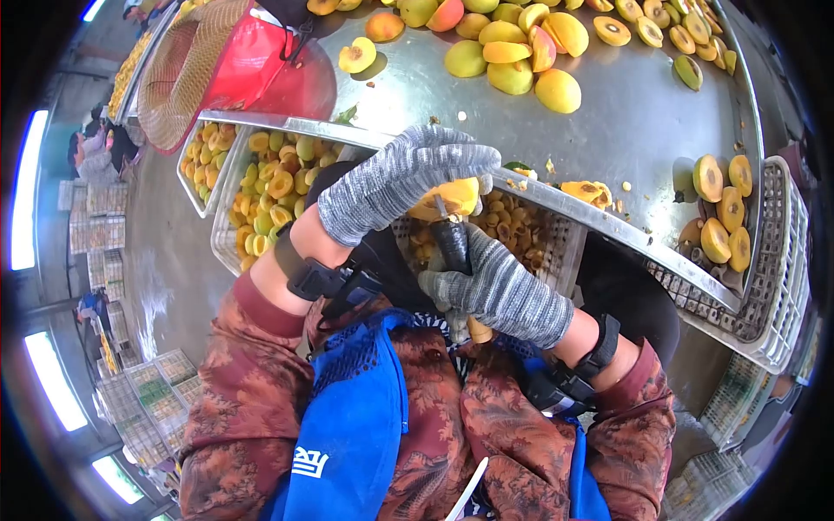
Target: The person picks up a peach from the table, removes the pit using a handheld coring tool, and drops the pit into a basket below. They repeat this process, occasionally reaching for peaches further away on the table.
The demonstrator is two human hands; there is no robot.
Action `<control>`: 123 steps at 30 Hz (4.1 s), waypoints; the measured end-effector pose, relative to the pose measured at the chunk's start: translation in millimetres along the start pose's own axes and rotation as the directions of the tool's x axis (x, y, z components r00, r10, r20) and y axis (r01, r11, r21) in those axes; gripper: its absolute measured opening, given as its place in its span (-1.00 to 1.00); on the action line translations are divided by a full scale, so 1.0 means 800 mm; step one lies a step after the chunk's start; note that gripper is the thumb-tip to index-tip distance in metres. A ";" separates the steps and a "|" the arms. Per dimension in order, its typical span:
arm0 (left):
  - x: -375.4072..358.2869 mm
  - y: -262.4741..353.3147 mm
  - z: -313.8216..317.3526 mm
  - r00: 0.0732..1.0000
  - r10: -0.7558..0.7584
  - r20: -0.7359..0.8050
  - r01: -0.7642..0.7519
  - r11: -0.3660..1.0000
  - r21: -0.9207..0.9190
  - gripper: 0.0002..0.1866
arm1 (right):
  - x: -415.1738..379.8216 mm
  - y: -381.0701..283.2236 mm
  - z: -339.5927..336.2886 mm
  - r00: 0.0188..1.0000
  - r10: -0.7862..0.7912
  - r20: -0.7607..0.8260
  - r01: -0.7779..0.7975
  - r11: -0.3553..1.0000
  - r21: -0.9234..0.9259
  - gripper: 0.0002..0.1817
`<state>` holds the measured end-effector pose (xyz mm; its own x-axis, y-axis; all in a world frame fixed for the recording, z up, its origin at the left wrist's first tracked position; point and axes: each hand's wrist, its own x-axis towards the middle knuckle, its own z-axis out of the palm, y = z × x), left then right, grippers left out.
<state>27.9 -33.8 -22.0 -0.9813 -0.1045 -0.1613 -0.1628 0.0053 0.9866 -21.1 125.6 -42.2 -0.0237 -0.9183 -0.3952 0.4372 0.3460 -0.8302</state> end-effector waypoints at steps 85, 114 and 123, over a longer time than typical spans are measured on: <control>-0.002 -0.008 0.047 0.921 -0.011 -0.389 -0.190 0.859 -0.475 -0.62 | -0.006 -0.011 0.004 0.999 0.009 -0.031 -0.011 0.999 -0.049 -0.76; 0.006 0.034 -0.191 0.691 0.112 -0.714 0.629 0.395 0.670 -0.40 | 0.009 -0.001 -0.026 0.970 -0.238 -0.049 -0.006 0.178 -0.984 -0.76; 0.088 -0.038 -0.233 0.837 -0.038 -0.545 0.495 0.475 0.727 -0.55 | 0.014 -0.017 -0.021 0.936 -0.330 -0.120 0.071 0.511 -0.857 -0.66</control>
<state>-17.5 -226.5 -58.9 -0.7599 -0.6300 -0.1603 -0.6376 0.6742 0.3727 -42.1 113.8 -42.2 -0.2744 -0.9509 -0.1429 -0.5486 0.2769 -0.7889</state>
